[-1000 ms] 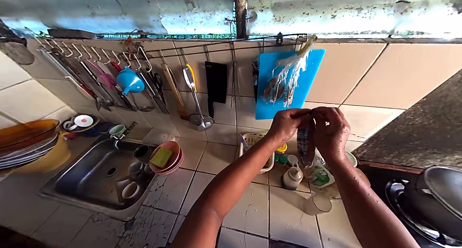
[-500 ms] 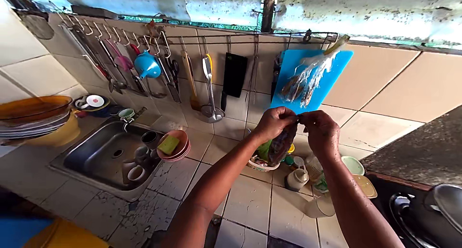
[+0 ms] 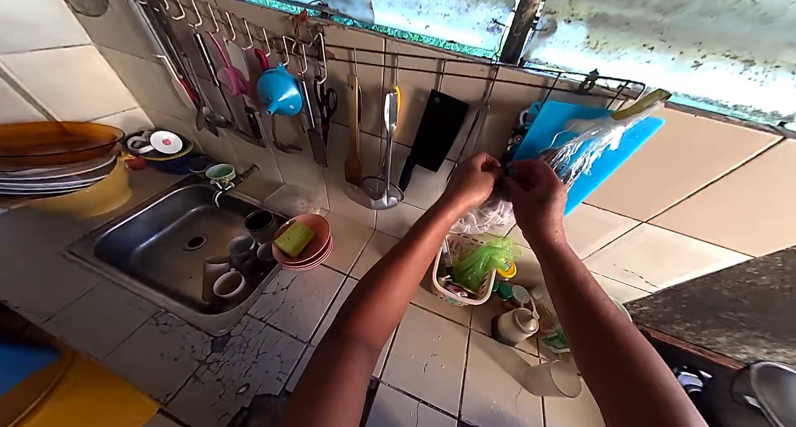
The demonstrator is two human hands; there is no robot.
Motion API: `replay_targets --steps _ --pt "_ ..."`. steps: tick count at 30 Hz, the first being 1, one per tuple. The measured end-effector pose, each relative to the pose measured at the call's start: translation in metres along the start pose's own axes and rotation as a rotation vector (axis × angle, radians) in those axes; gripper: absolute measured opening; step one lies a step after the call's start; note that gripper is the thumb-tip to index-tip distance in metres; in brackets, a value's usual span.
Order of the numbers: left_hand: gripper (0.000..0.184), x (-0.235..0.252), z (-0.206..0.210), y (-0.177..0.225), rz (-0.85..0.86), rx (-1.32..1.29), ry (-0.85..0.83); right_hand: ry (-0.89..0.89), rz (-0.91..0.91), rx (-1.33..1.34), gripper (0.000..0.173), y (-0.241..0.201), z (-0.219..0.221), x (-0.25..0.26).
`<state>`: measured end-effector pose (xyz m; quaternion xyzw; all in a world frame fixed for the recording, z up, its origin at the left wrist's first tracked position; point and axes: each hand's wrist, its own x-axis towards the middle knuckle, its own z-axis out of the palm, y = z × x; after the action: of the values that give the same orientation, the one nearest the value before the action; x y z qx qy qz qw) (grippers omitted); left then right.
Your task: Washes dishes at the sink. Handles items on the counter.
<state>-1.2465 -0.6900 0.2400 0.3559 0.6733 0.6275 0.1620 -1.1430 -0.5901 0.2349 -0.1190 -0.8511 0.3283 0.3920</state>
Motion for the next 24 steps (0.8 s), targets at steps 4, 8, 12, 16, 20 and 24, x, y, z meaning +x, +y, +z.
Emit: replay_targets --steps 4,8,12,16,20,24 --pt "0.020 0.011 -0.004 0.005 0.037 0.175 0.000 0.037 0.040 -0.029 0.025 -0.003 0.008 0.012" --pt "0.019 0.000 0.009 0.034 0.233 0.326 -0.022 0.072 0.040 -0.077 0.019 -0.020 -0.024 0.002" --pt "0.020 -0.002 0.050 0.058 0.417 0.286 -0.130 0.131 0.031 -0.238 0.018 -0.022 -0.082 -0.013" --pt "0.020 0.015 0.105 0.084 0.480 0.315 -0.146 0.296 -0.009 -0.270 0.020 0.010 -0.127 0.001" --pt "0.027 0.037 0.141 0.093 0.519 0.295 0.047 0.341 0.051 -0.195 0.020 0.042 -0.150 0.028" --pt "0.052 0.054 0.142 0.087 0.509 0.381 0.334 0.319 0.010 -0.148 0.024 0.060 -0.159 0.044"
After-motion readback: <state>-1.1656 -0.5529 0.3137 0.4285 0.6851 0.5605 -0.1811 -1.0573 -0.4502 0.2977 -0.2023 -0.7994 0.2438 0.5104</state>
